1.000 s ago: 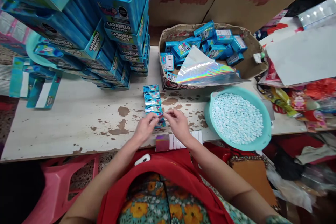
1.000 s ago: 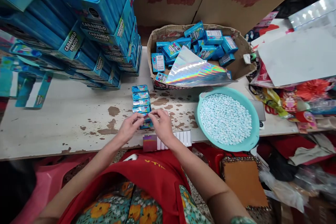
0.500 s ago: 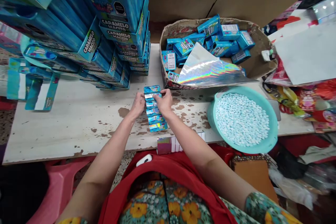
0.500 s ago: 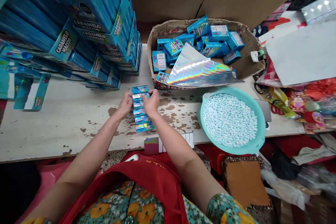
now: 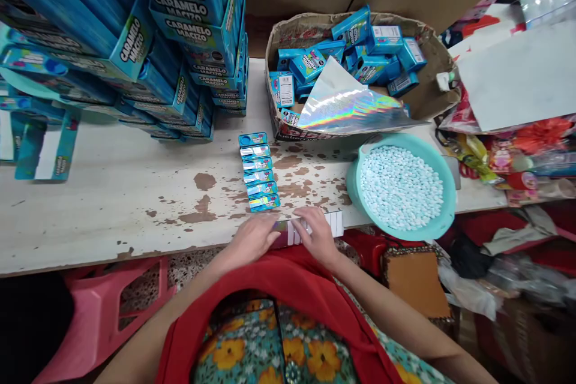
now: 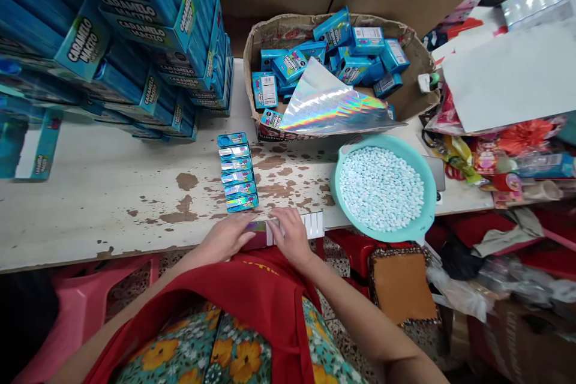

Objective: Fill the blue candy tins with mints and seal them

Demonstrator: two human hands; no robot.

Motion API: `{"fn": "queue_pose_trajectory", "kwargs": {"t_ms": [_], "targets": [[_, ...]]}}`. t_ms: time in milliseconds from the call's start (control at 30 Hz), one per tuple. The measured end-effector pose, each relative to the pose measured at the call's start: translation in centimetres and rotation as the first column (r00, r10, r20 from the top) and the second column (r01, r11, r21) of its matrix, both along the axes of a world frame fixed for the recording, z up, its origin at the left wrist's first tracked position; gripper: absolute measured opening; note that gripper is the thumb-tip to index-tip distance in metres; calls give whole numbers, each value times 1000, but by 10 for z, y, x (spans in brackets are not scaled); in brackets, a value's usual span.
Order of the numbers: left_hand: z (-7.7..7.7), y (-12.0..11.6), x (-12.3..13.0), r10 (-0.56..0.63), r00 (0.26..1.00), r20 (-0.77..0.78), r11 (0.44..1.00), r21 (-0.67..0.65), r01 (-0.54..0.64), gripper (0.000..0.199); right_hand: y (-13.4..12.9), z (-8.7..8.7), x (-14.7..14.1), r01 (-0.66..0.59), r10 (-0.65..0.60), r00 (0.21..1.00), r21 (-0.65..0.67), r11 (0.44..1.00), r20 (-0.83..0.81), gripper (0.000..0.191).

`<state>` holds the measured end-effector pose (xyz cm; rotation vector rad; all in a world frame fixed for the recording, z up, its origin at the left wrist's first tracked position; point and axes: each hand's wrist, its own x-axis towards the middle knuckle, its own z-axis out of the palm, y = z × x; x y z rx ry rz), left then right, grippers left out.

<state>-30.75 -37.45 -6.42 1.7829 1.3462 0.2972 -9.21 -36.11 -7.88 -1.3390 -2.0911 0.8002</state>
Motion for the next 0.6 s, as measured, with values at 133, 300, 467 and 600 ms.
{"fn": "queue_pose_trajectory", "kwargs": {"t_ms": [133,300,467,600], "targets": [[-26,1,24,-43,975,-219,997,-65,30,31,-26,-21,-3,-117,109,982,41,992,157,32],[-29,9,18,-26,979,-204,995,-103,5,33,-29,-27,-11,-155,132,935,45,987,330,40],[-23,13,19,21,990,-138,988,-150,-42,32,-30,-23,-6,-198,169,912,39,979,373,43],[-27,14,22,56,989,-133,984,-163,-78,30,-32,-15,-2,-214,195,927,24,976,321,29]]}}
